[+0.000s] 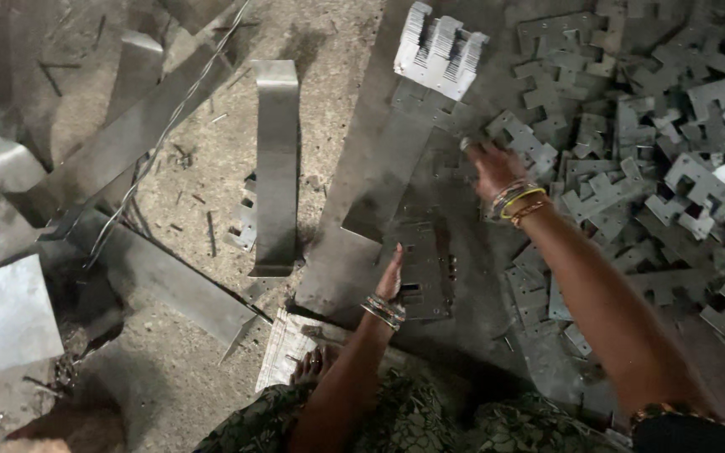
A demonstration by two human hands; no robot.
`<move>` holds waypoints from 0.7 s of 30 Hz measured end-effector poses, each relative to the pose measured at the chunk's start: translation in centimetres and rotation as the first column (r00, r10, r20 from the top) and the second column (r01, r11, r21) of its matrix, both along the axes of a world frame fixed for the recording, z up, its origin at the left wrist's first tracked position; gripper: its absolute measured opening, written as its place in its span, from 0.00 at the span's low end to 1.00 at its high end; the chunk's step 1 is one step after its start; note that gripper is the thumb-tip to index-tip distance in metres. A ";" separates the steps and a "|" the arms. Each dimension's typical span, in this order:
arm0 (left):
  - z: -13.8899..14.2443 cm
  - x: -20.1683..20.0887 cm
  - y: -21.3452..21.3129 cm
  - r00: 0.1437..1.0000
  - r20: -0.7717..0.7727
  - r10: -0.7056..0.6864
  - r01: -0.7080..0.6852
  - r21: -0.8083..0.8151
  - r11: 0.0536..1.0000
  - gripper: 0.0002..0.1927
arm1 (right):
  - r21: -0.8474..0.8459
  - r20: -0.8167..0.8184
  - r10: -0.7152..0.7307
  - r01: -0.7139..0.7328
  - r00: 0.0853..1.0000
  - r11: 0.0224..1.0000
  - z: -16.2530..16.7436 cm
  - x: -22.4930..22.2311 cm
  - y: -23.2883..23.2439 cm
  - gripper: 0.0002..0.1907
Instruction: The person picks up small metal brackets from a large pile on the floor and stacks them into neat columns. The person handles the parts one by one, aligning them before placing them into the growing stacks.
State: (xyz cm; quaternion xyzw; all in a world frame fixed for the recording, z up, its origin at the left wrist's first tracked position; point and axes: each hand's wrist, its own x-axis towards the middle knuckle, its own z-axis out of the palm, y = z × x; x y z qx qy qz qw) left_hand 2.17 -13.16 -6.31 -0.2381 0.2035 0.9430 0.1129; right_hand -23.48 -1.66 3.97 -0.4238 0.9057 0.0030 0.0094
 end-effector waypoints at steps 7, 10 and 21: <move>-1.3 0.5 0.0 0.998 -0.052 0.040 -0.040 0.003 0.999 0.32 | 0.188 0.249 -0.101 0.054 0.963 0.981 1.5 0.4 0.9 0.35; -1.2 0.6 0.2 0.982 0.186 -0.031 0.042 -0.055 0.998 0.31 | 0.227 0.241 -0.163 0.108 0.957 0.968 1.4 1.0 1.0 0.38; 0.4 0.7 0.6 0.995 0.089 0.039 -0.036 -0.033 0.999 0.37 | 0.279 0.367 -0.121 0.014 0.922 0.960 2.1 0.7 1.4 0.27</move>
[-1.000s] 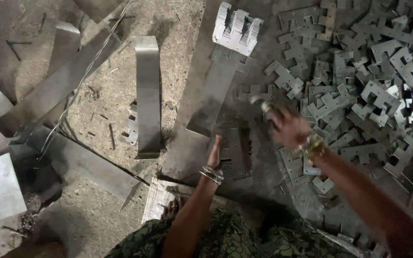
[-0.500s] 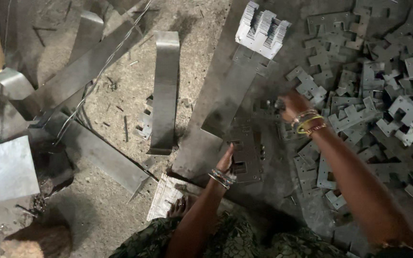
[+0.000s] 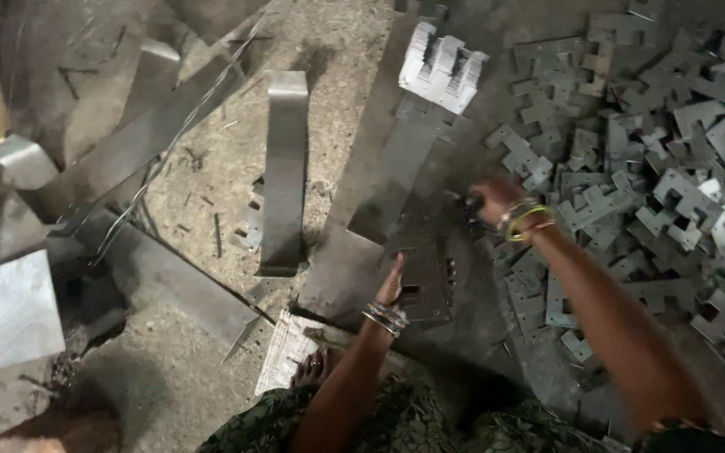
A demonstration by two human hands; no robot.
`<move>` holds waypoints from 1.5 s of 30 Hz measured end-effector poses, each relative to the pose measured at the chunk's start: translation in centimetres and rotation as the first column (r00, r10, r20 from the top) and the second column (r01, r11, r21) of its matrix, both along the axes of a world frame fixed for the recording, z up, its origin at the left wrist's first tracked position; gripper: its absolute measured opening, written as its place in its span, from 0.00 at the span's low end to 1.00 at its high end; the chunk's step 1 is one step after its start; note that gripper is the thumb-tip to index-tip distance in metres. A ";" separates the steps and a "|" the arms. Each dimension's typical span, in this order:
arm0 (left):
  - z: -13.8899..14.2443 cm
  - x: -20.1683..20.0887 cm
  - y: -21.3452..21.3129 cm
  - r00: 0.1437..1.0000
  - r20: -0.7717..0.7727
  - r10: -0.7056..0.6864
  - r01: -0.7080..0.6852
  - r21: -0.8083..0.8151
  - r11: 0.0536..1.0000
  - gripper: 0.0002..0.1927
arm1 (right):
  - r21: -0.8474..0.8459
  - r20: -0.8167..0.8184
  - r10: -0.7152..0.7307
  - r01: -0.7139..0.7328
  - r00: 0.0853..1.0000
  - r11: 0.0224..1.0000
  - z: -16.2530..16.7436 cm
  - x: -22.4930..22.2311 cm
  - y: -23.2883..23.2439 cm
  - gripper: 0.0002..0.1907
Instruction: The person picks up small metal brackets from a large pile on the floor and stacks them into neat columns. The person handles the parts one by one, aligning them before placing them into the growing stacks.
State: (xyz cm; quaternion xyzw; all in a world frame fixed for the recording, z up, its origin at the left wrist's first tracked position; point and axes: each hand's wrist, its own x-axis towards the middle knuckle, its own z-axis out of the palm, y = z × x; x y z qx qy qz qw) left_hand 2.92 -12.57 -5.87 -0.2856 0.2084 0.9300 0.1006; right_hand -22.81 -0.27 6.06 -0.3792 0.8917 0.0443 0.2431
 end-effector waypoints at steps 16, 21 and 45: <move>1.0 -2.0 -0.2 0.991 -0.125 -0.039 0.032 -0.058 0.998 0.37 | 0.157 0.253 -0.300 0.267 0.920 0.951 5.8 7.2 1.2 0.50; 3.9 -10.3 -6.1 0.968 -0.079 -0.239 0.049 -0.872 0.488 0.38 | -0.614 0.225 -0.180 0.283 0.958 0.737 2.1 4.9 2.0 0.45; 12.3 -17.5 -18.0 0.617 0.464 -0.635 0.257 -0.882 -0.396 0.36 | -0.680 0.000 -0.203 0.149 0.979 0.718 -5.5 6.3 -8.0 0.42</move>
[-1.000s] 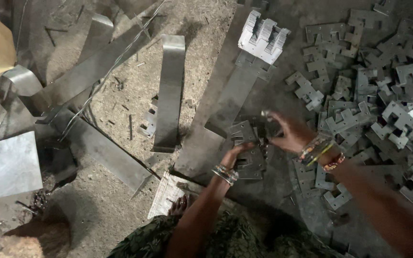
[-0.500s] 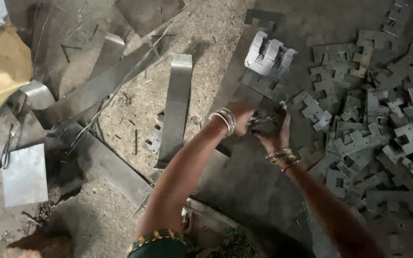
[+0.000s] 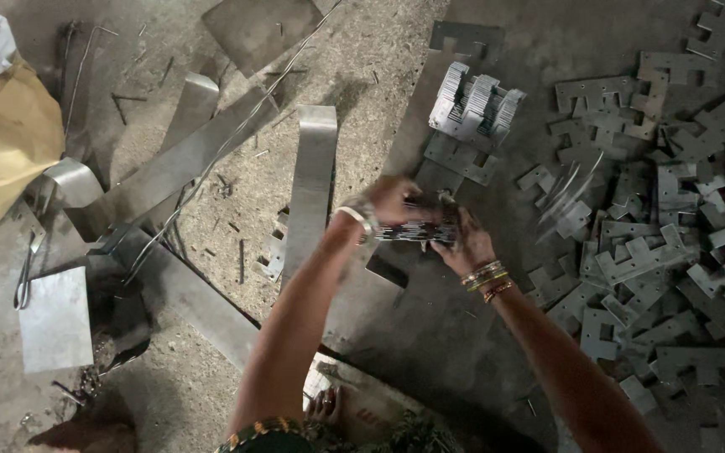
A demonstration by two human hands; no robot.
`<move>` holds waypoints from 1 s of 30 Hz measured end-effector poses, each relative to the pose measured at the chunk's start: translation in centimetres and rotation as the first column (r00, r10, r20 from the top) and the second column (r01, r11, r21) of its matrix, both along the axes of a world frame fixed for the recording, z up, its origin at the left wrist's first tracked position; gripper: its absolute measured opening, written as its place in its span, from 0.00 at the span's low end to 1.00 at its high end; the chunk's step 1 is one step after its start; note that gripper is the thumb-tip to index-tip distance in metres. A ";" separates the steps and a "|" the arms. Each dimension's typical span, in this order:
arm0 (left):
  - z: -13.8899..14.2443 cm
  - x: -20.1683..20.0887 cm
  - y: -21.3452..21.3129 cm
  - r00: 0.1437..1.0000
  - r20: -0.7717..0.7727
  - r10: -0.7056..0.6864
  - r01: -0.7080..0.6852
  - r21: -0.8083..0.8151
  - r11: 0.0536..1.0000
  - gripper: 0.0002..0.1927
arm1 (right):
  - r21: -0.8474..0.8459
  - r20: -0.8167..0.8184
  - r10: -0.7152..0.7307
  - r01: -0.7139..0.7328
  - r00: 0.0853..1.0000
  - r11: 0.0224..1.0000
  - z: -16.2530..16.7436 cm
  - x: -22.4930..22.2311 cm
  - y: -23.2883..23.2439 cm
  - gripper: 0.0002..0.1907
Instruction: The person picks up small metal brackets from a large pile on the floor and stacks them into neat columns. The person handles the parts one by one, aligning them before placing them into the growing stacks.
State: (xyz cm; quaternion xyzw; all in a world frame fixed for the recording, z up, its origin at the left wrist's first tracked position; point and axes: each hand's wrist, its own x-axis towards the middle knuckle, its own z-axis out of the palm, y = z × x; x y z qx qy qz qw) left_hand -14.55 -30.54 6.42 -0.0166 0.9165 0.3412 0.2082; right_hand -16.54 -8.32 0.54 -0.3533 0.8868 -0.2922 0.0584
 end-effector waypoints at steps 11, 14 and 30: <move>-5.8 3.9 1.5 0.645 -0.023 0.763 -0.446 0.800 0.401 0.46 | -0.261 0.248 -0.159 0.224 0.956 0.939 -2.4 -0.7 -2.0 0.24; -4.7 2.5 1.5 0.604 0.067 0.794 -0.521 0.787 0.330 0.50 | -0.141 0.367 -0.221 0.289 0.904 0.947 -2.0 -1.0 -2.4 0.23; -1.7 -4.3 3.7 0.895 -0.429 0.125 -0.177 -0.084 0.981 0.28 | 0.210 -0.051 -0.115 0.124 0.992 0.970 -1.9 1.4 -1.2 0.45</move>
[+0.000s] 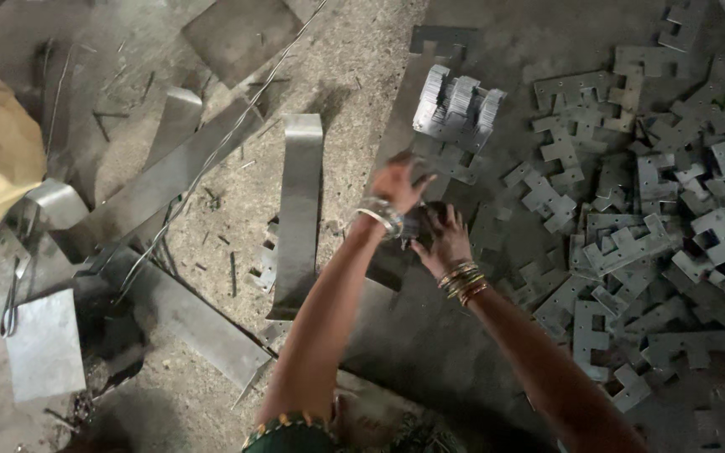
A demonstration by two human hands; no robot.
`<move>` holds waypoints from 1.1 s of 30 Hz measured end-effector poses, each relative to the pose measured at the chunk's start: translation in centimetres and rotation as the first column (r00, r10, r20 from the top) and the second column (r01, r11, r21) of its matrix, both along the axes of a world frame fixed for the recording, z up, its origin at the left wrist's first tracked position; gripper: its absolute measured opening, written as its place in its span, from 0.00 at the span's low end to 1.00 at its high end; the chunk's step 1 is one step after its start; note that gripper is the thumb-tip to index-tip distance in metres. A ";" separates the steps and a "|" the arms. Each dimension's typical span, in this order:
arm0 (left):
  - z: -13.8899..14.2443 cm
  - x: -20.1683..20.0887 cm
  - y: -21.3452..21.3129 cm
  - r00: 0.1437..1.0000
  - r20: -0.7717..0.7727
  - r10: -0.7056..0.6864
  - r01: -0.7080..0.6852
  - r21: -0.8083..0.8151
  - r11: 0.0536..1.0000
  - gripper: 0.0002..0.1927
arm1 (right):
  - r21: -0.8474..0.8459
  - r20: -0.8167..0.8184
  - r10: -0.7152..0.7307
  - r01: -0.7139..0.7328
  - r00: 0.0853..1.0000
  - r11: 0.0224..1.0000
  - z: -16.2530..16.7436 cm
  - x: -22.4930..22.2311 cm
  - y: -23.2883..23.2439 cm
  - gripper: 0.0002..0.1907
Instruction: The person picks up small metal brackets from a large pile on the floor and stacks them into neat columns. The person handles the parts one by one, aligning them before placing them into the growing stacks.
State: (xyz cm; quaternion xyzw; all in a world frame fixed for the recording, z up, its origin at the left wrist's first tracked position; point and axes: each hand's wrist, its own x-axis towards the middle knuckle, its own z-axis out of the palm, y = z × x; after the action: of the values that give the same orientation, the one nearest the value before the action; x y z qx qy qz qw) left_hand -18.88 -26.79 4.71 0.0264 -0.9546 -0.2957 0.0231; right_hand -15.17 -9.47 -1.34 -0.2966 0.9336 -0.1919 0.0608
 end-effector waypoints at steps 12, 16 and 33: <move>-0.5 -7.3 1.3 0.949 0.019 -0.313 0.294 -0.401 0.867 0.40 | -0.039 -0.038 0.089 -0.090 0.995 0.995 1.6 0.9 0.8 0.40; -0.8 -7.7 0.9 0.965 0.193 -0.180 0.231 -0.291 0.928 0.40 | 0.026 -0.071 0.085 -0.083 0.994 0.996 2.1 1.2 0.9 0.36; 1.7 -12.3 -4.8 0.939 -0.056 0.341 -0.244 0.590 0.769 0.47 | -0.213 -0.125 -0.305 0.275 0.944 0.938 2.6 -14.6 -2.1 0.61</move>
State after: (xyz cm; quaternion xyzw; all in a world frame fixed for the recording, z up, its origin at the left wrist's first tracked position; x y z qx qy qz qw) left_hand -31.16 -31.62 6.45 0.1571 -0.7995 -0.5636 0.1360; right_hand -29.72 -11.54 1.24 -0.1740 0.9459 -0.2644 -0.0708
